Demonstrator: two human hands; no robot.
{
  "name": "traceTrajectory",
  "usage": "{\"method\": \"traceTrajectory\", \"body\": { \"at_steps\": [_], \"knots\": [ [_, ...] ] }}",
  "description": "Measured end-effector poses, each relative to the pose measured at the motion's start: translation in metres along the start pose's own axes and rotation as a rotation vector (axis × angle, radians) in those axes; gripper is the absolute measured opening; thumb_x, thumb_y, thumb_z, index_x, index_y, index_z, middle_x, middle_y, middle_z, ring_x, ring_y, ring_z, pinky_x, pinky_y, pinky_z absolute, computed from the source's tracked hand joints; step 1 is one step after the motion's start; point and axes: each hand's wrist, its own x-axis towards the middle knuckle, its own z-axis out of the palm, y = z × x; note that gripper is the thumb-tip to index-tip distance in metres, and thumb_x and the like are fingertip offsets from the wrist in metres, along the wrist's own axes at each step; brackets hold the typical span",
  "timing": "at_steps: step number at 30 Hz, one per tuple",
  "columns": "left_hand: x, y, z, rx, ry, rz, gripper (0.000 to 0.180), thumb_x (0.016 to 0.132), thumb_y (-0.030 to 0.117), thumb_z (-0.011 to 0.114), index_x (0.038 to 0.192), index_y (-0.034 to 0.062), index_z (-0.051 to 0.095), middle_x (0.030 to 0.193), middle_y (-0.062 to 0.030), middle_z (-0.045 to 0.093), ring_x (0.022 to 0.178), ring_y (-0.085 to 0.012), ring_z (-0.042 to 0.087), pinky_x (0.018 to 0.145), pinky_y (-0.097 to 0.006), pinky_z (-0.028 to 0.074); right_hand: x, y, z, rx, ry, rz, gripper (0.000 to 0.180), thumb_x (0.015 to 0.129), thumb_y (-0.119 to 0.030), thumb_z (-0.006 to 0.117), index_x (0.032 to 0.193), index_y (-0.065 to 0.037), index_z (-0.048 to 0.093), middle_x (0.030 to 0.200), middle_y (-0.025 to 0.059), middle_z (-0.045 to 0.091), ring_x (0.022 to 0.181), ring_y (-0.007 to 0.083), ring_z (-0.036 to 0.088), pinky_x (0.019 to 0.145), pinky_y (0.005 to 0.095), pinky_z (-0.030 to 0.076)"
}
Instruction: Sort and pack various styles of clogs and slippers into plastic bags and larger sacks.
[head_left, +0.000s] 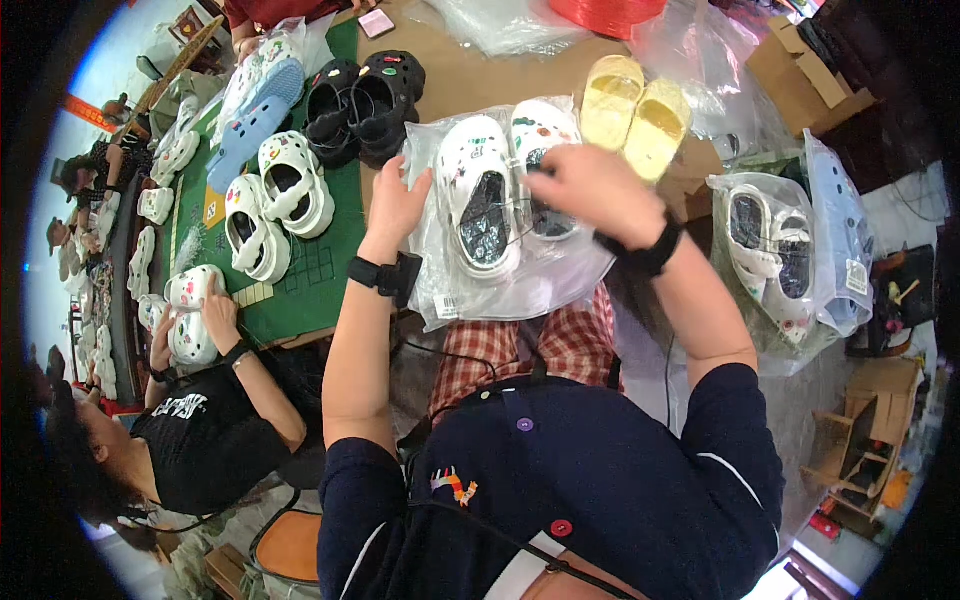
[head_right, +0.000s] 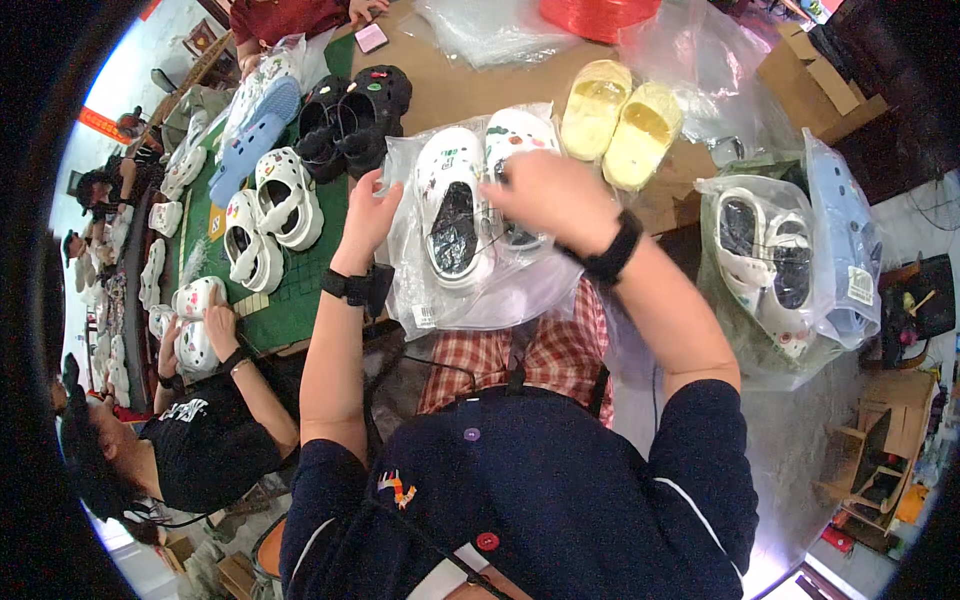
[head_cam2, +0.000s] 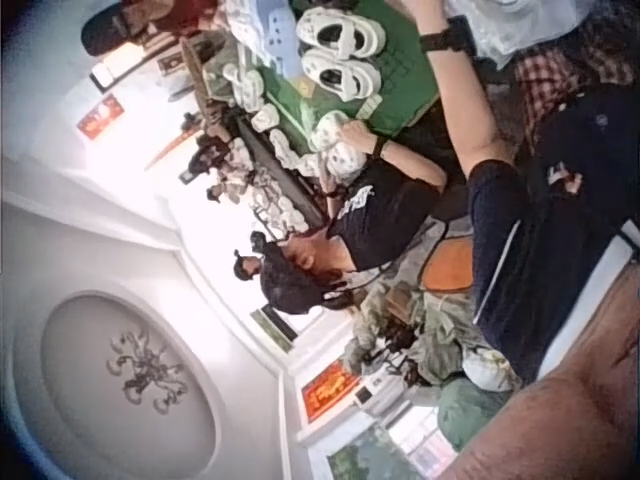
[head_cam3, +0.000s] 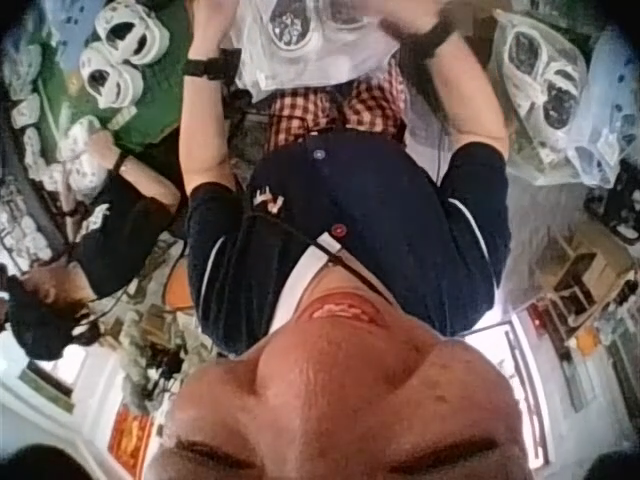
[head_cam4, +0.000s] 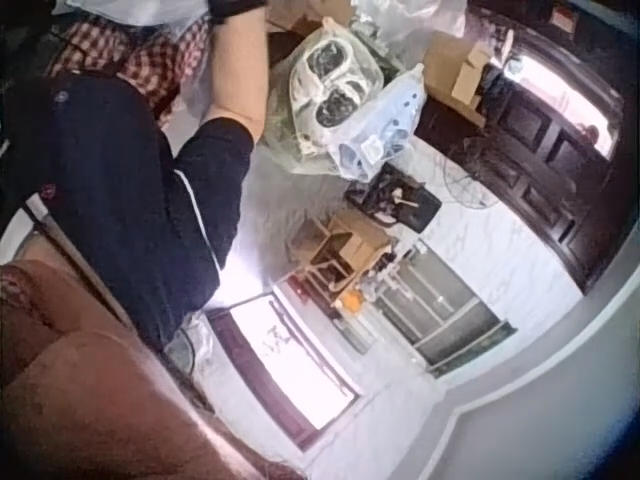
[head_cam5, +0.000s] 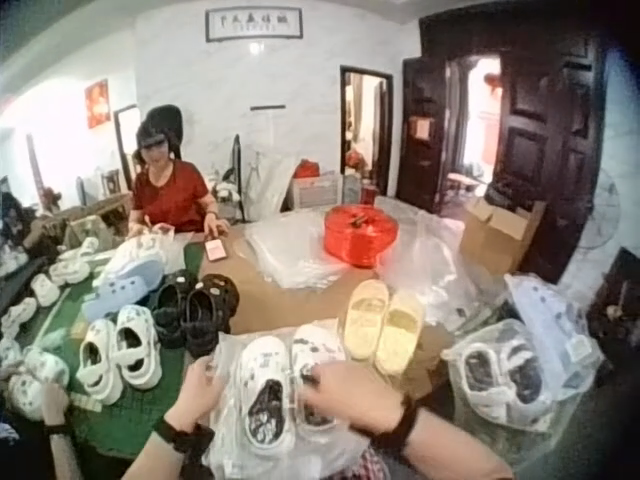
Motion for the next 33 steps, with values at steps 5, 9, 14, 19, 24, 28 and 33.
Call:
{"method": "traceTrajectory", "body": {
  "at_steps": [5, 9, 14, 19, 24, 28, 33],
  "knots": [
    [-0.025, -0.01, 0.042, -0.218, -0.015, -0.081, 0.065, 0.089, 0.034, 0.057, 0.131, -0.0109, 0.037, 0.128, -0.0329, 0.045, 0.121, -0.0421, 0.043, 0.102, -0.044, 0.035, 0.006, -0.028, 0.05, 0.002, 0.015, 0.16, 0.06, 0.075, -0.052, 0.067, 0.085, 0.007, 0.06, 0.082, 0.0241, 0.065, 0.078, 0.0373, 0.065, 0.068, 0.0431, 0.052],
    [-0.05, -0.005, 0.07, -0.265, 0.049, 0.038, 0.061, 0.092, 0.029, 0.05, 0.134, -0.0122, 0.033, 0.133, -0.033, 0.039, 0.126, -0.0417, 0.038, 0.106, -0.043, 0.03, 0.024, -0.02, 0.076, 0.067, 0.128, 0.226, 0.058, 0.077, -0.048, 0.064, 0.092, 0.008, 0.055, 0.084, 0.0259, 0.065, 0.08, 0.0391, 0.064, 0.069, 0.0446, 0.051],
    [-0.043, -0.024, 0.07, -0.481, 0.075, 0.19, 0.053, 0.098, 0.028, 0.04, 0.133, -0.0111, 0.035, 0.131, -0.0318, 0.044, 0.126, -0.0404, 0.041, 0.105, -0.04, 0.032, 0.027, -0.024, 0.08, 0.027, 0.112, 0.188, 0.04, 0.083, -0.031, 0.053, 0.096, 0.006, 0.057, 0.092, 0.0274, 0.064, 0.087, 0.0399, 0.064, 0.079, 0.0464, 0.049],
    [-0.067, -0.015, 0.054, -0.29, 0.096, 0.111, 0.045, 0.097, 0.022, 0.039, 0.129, -0.0088, 0.041, 0.128, -0.03, 0.047, 0.122, -0.0403, 0.045, 0.104, -0.041, 0.034, 0.026, -0.009, 0.085, 0.031, 0.213, 0.155, 0.031, 0.081, -0.021, 0.051, 0.093, 0.007, 0.057, 0.092, 0.0282, 0.063, 0.085, 0.0435, 0.061, 0.08, 0.049, 0.047],
    [-0.069, -0.043, 0.054, 0.062, -0.05, 0.256, 0.044, 0.089, 0.016, 0.05, 0.128, -0.0034, 0.045, 0.129, -0.0292, 0.045, 0.121, -0.0416, 0.044, 0.103, -0.044, 0.035, 0.039, 0.033, 0.065, 0.244, 0.27, 0.138, 0.036, 0.085, -0.024, 0.045, 0.098, 0.007, 0.057, 0.1, 0.0332, 0.058, 0.097, 0.0454, 0.055, 0.085, 0.0485, 0.043],
    [-0.078, -0.024, 0.069, 0.452, -0.032, 0.268, 0.061, 0.085, 0.033, 0.059, 0.133, -0.0008, 0.041, 0.138, -0.0294, 0.035, 0.13, -0.0431, 0.033, 0.106, -0.05, 0.029, 0.027, 0.08, 0.022, 0.523, 0.373, 0.055, 0.041, 0.09, -0.028, 0.046, 0.11, 0.006, 0.058, 0.098, 0.0171, 0.066, 0.09, 0.0242, 0.061, 0.079, 0.0344, 0.046],
    [-0.069, -0.018, 0.066, 0.555, -0.093, 0.173, 0.077, 0.081, 0.048, 0.06, 0.136, -0.0008, 0.037, 0.142, -0.0318, 0.028, 0.133, -0.0441, 0.027, 0.107, -0.052, 0.026, -0.019, 0.04, -0.009, 0.828, 0.445, 0.141, 0.037, 0.09, -0.027, 0.048, 0.107, 0.004, 0.058, 0.093, 0.0073, 0.065, 0.081, 0.015, 0.058, 0.072, 0.0291, 0.045]
  ]
}}
